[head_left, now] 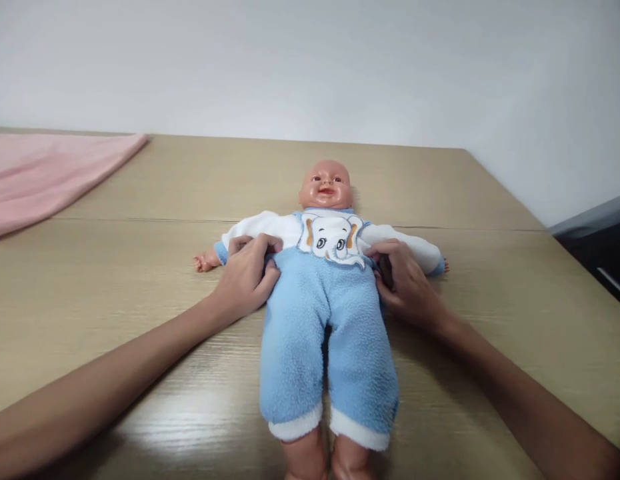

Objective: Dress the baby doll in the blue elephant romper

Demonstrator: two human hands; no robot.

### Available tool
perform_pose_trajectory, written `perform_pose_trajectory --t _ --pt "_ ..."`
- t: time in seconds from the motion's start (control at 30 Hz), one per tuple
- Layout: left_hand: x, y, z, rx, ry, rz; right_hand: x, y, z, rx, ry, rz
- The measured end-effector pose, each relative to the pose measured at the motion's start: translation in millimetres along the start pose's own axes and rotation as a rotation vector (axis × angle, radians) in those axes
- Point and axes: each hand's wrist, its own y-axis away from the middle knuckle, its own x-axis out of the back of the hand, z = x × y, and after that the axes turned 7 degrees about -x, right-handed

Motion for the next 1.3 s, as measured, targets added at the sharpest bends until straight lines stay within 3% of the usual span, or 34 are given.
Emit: perform_pose_trajectory --t 0.13,0.27,0.37,0.47,0.57,0.67,0.8,0.9,1.0,1.13,1.3 --pt "-1.2 0.5 -2.5 -0.001 -0.005 0.027 20.6 -3.8 20.6 0.077 0.118 -0.105" --pt "3.9 -2.2 -1.2 -0.057 0.026 0.169 60.6 -11.0 51.5 0.199 0.304 -0.139" --pt "13.0 -12.7 13.9 -0.135 0.058 0.207 84.0 -12.4 74.3 0.140 0.299 -0.172" --pt "19.6 -32.7 39.1 -0.226 0.086 0.135 92.8 -7.8 91.6 -0.009 0.178 -0.199" --pt "14.7 -58.3 60.4 -0.283 0.127 -0.035 92.7 -3.1 98.4 -0.131 0.086 -0.173" --pt "-2.7 -83.4 67.0 -0.326 0.134 -0.139 91.9 -3.9 86.9 -0.156 0.019 -0.055" --pt "-28.0 -109.1 65.2 -0.321 0.091 -0.182 87.4 -9.0 40.4 -0.068 -0.004 0.194" --pt "-38.4 -121.7 70.1 -0.334 0.023 -0.202 74.9 -9.3 0.8 -0.039 -0.025 0.210" --pt "-42.4 -127.7 76.0 -0.344 -0.045 -0.206 60.0 -6.8 -20.3 -0.055 -0.055 0.232" --pt "-41.7 -125.6 70.8 -0.307 0.044 -0.062 46.2 -5.5 -14.6 -0.059 -0.344 0.291" --pt "-39.2 -117.8 53.7 -0.132 0.325 0.135 26.6 -5.9 5.9 -0.232 -0.649 0.294"
